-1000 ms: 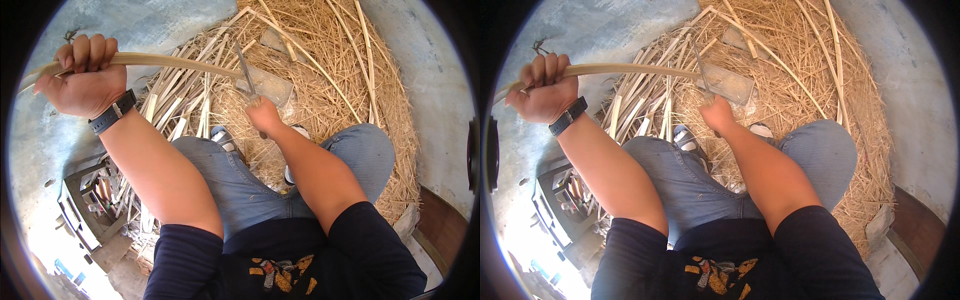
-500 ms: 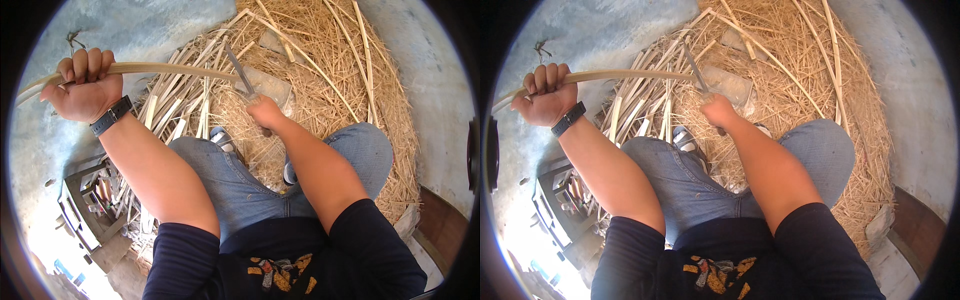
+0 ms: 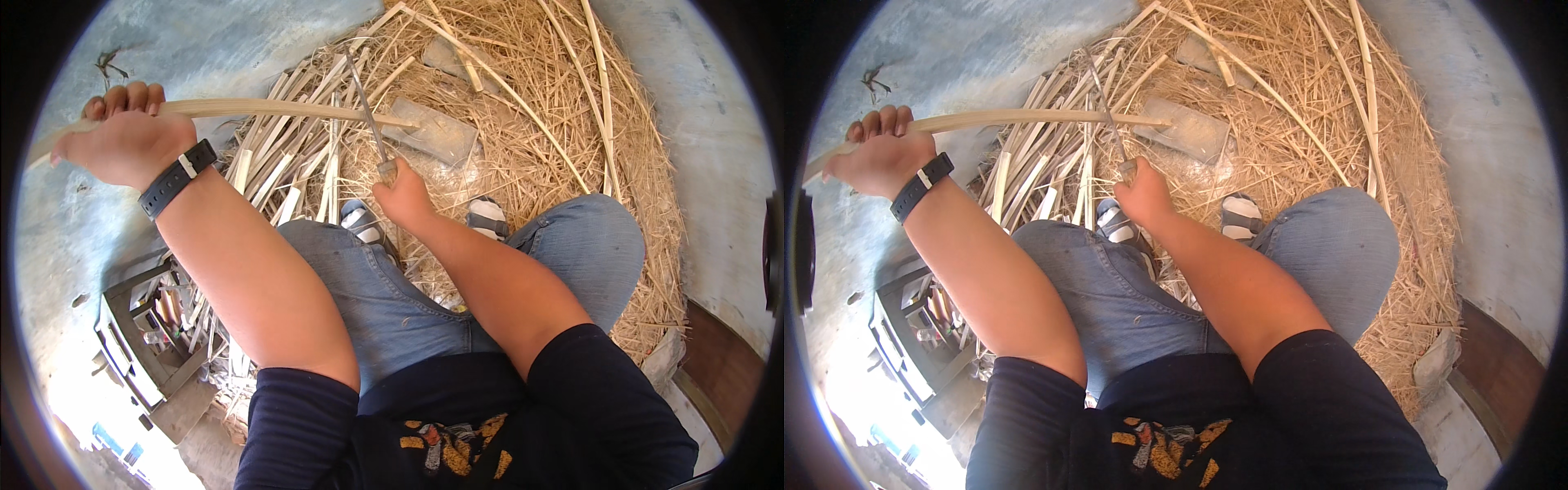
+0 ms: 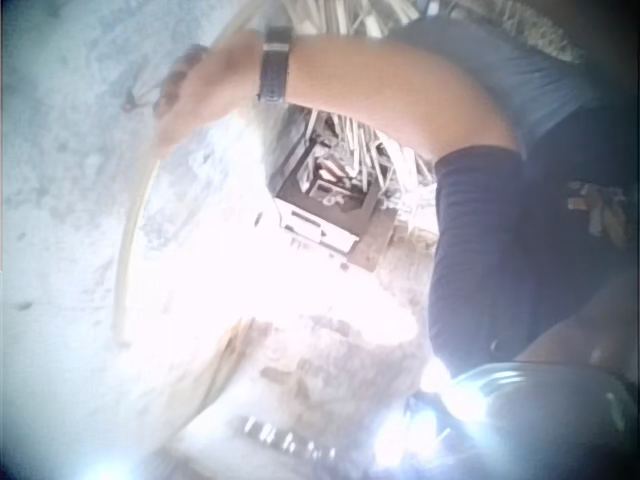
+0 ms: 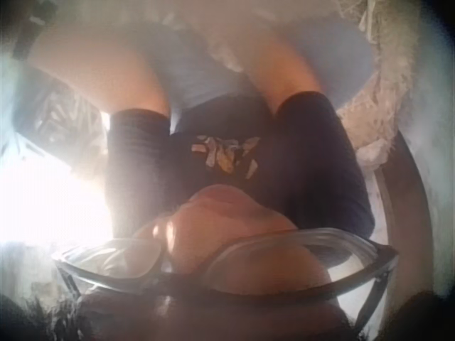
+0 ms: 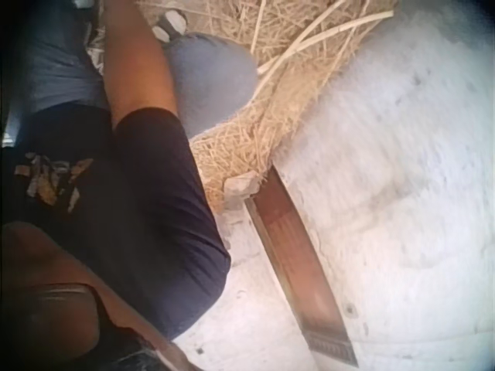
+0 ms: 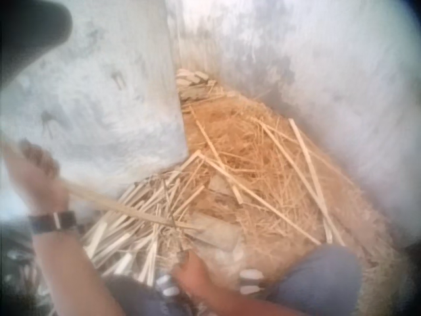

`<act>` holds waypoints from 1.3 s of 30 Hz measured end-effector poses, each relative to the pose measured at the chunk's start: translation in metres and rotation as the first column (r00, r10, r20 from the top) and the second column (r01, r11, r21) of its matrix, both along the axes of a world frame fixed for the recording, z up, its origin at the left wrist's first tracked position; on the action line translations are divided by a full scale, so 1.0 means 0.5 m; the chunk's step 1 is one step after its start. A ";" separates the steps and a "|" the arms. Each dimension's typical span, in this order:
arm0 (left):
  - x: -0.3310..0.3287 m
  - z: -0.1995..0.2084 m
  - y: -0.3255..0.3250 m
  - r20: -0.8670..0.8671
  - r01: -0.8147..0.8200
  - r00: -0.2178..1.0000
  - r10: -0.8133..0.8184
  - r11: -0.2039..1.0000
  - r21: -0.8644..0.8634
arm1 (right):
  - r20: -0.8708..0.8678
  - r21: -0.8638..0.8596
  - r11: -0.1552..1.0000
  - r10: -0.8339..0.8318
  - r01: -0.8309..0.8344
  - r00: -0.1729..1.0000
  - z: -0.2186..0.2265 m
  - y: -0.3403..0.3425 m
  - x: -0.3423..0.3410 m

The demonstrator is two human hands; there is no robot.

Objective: The person sits on a straw-covered floor and uses a large knife to split long bamboo poles into thin strips. They hold the bamboo with one hand and use the knife to slice along the length of the pole, separating it into multiple pieces.

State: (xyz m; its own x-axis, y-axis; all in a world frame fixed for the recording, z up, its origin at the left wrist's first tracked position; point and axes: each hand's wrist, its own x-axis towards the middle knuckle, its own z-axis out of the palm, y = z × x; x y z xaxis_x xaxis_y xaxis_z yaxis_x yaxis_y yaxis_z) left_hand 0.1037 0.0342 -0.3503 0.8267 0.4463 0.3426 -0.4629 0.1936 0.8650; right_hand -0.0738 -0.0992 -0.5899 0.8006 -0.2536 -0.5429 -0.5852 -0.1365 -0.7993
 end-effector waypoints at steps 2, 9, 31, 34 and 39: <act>0.007 -0.013 0.009 -0.035 -0.093 0.995 0.091 0.994 -0.055 | 0.010 0.066 0.998 -0.016 0.015 1.000 0.035 -0.008 0.010; 0.017 -0.003 -0.003 -0.054 -0.167 0.985 0.163 0.981 -0.097 | 0.341 -0.103 0.985 0.162 -0.135 0.926 0.061 0.016 0.046; 0.007 -0.008 0.006 -0.085 -0.268 0.962 0.261 0.959 -0.091 | -0.080 -0.158 0.987 0.000 -0.013 0.997 -0.056 -0.045 -0.005; 0.014 -0.001 -0.016 -0.055 -0.195 0.980 0.189 0.974 -0.116 | 0.065 -0.060 0.996 -0.065 0.069 0.996 -0.028 -0.009 0.017; 0.016 -0.009 0.002 0.020 -0.104 0.994 0.105 0.994 -0.033 | 0.187 -0.024 0.967 0.253 -0.253 0.949 0.069 -0.005 0.047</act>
